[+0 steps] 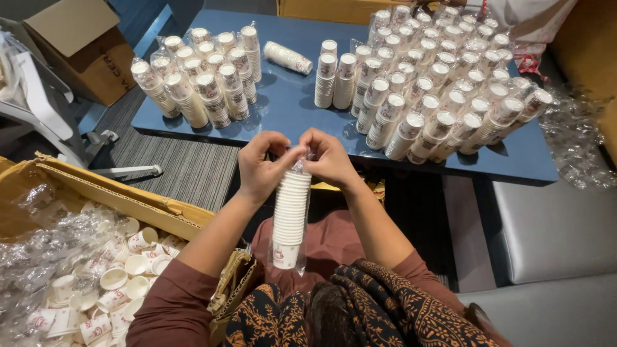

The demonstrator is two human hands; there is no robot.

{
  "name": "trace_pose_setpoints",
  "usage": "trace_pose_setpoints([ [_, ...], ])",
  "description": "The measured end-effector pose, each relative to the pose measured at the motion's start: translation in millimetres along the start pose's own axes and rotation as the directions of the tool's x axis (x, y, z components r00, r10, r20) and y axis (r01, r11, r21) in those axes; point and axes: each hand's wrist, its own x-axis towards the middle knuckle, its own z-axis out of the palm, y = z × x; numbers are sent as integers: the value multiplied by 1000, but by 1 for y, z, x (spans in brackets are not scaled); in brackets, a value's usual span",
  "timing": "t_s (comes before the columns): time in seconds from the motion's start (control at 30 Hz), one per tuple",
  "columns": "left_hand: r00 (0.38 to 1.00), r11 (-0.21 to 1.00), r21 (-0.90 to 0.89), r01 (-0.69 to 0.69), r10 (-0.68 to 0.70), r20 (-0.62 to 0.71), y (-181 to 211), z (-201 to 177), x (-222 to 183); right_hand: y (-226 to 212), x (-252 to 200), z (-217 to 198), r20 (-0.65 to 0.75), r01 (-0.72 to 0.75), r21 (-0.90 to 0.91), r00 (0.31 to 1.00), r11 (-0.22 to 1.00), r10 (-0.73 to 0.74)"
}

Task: The person places stacks of paper cups into a plastic sleeve and then places them into a large cardboard box.

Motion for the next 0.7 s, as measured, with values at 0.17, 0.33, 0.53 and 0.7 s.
trace_pose_setpoints([
  [0.17,990,994,-6,-111,111,88,13,-10,-13,7,5,13,-280,-45,233,954,972,111],
  [0.33,968,962,140,-233,216,125,25,-10,-22,28,-5,20,-348,-32,297,927,954,140],
  [0.53,871,633,-665,397,-488,56,-36,-9,-33,-27,-26,68,-65,72,-595,988,800,-138],
  [0.7,830,557,-676,482,-537,149,-40,-16,-31,-32,-39,63,180,158,-553,981,818,-67],
])
